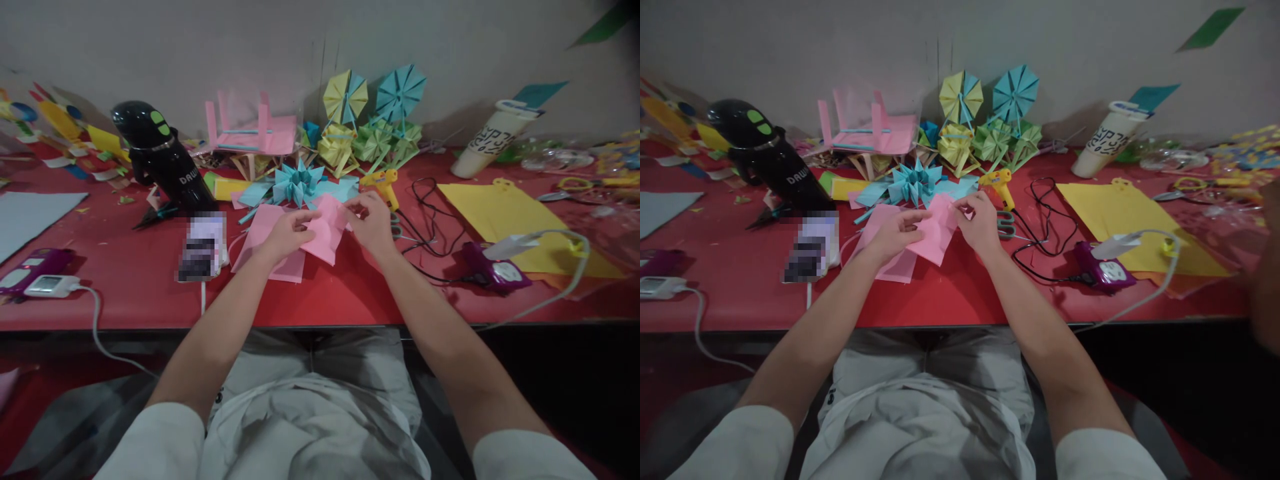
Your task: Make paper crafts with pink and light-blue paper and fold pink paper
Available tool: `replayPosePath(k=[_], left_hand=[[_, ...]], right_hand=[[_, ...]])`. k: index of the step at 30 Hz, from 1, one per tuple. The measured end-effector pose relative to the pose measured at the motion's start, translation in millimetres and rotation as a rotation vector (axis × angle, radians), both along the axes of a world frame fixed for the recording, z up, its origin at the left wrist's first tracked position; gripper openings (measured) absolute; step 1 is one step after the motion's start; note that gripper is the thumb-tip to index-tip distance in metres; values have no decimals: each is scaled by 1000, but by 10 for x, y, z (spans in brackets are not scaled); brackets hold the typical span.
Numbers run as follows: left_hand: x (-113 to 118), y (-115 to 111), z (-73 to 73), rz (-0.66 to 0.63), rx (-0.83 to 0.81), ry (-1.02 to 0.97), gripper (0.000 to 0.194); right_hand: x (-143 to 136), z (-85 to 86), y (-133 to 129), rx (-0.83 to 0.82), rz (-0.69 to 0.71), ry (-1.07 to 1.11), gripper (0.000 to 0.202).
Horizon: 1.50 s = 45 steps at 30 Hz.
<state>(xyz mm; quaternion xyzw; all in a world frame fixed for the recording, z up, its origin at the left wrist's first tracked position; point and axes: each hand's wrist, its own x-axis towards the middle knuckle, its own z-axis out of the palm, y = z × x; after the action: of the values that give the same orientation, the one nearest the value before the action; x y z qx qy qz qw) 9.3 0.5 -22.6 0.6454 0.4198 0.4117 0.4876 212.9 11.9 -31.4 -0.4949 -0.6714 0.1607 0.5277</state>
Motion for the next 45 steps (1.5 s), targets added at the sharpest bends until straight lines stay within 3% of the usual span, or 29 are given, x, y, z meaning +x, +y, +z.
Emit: replayPosePath(k=[5, 10, 13, 20, 28, 34, 37, 45], left_hand=[[-1, 20, -36, -22, 44, 15, 47], [3, 19, -39, -59, 66, 7, 45], [10, 4, -28, -67, 76, -18, 43], [28, 14, -56, -36, -52, -160, 39], [41, 20, -73, 1, -214, -252, 8], [50, 9, -44, 34, -348, -361, 18], [39, 19, -45, 85, -367, -391, 13], [61, 0, 34, 183, -388, -411, 8]], right_hand=[[1, -24, 10, -46, 86, 53, 11], [-12, -10, 12, -218, 235, 217, 24], [-16, 28, -16, -236, 317, 182, 26], [-36, 56, -80, -149, 282, 4, 32], [-90, -10, -58, 76, 311, -163, 31], [-122, 15, -81, 179, 362, -243, 30], [-122, 4, -74, 230, 358, -322, 32], [-103, -103, -5, 260, 230, -415, 23]])
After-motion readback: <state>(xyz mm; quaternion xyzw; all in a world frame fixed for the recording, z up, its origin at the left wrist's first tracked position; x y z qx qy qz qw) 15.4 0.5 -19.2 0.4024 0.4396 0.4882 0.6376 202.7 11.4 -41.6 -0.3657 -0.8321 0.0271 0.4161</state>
